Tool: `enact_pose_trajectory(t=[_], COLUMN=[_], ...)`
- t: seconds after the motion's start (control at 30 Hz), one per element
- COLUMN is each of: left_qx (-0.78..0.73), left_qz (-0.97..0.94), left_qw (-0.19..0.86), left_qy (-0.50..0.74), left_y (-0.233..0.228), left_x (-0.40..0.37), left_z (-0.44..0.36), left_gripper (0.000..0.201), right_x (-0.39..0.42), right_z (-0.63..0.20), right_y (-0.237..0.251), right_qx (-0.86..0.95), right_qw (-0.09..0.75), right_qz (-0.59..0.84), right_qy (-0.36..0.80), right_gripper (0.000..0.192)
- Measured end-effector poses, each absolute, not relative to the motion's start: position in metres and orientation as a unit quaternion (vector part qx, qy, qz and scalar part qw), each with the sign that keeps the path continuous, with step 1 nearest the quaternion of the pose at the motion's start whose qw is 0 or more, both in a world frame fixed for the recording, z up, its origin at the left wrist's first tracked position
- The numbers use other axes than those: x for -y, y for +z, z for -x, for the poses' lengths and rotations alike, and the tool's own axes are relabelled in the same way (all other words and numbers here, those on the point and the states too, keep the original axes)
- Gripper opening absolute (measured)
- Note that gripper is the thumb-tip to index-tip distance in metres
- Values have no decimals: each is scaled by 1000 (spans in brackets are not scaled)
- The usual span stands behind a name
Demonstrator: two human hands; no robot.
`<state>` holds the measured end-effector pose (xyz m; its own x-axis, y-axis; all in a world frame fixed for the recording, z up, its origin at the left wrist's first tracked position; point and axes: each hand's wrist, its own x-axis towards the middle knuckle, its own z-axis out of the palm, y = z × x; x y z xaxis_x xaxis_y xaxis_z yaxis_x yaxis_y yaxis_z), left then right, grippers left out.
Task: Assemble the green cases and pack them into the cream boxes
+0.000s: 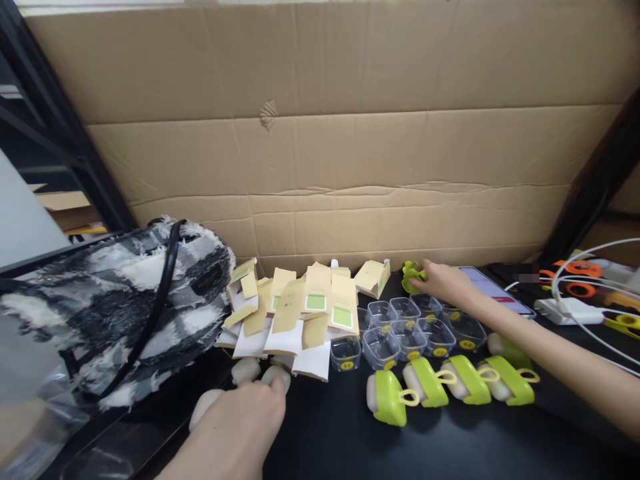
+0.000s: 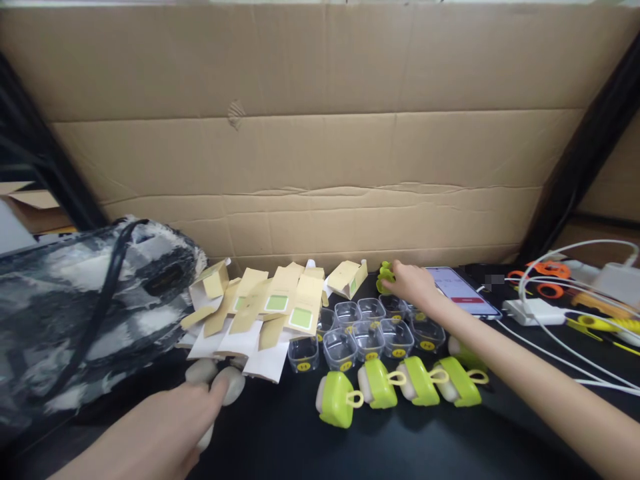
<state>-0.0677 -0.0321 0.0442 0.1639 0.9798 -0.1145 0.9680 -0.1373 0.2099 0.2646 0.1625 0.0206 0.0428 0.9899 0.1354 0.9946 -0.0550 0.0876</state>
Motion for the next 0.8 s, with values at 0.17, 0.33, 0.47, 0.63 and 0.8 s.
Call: enact_pose_trajectory(t=[0.17,0.33,0.47,0.63,0.8], left_qx=[-607,-456,-333,-243,-196], left_qz=[-788,-872,-831,-706,-468], left_qw=[71,177,410,621,795], left_qy=[-81,-32,174,239,332], left_y=[65,75,88,56,4], left_x=[35,23,18,13,8], left_z=[59,56,48,24,2], left_gripper=[45,31,51,38,47], right_x=[-168,-169,-168,-154,-99], right_z=[-264,-261,-259,-260,-247], right_y=[17,11,12,28,44], right_qx=[700,718,723,698,663], right_qw=[33,91,195,382,484], right_qz=[712,690,661,592,516], right_qy=[-40,6,49,130,244], right_gripper=[27,25,25,27,36])
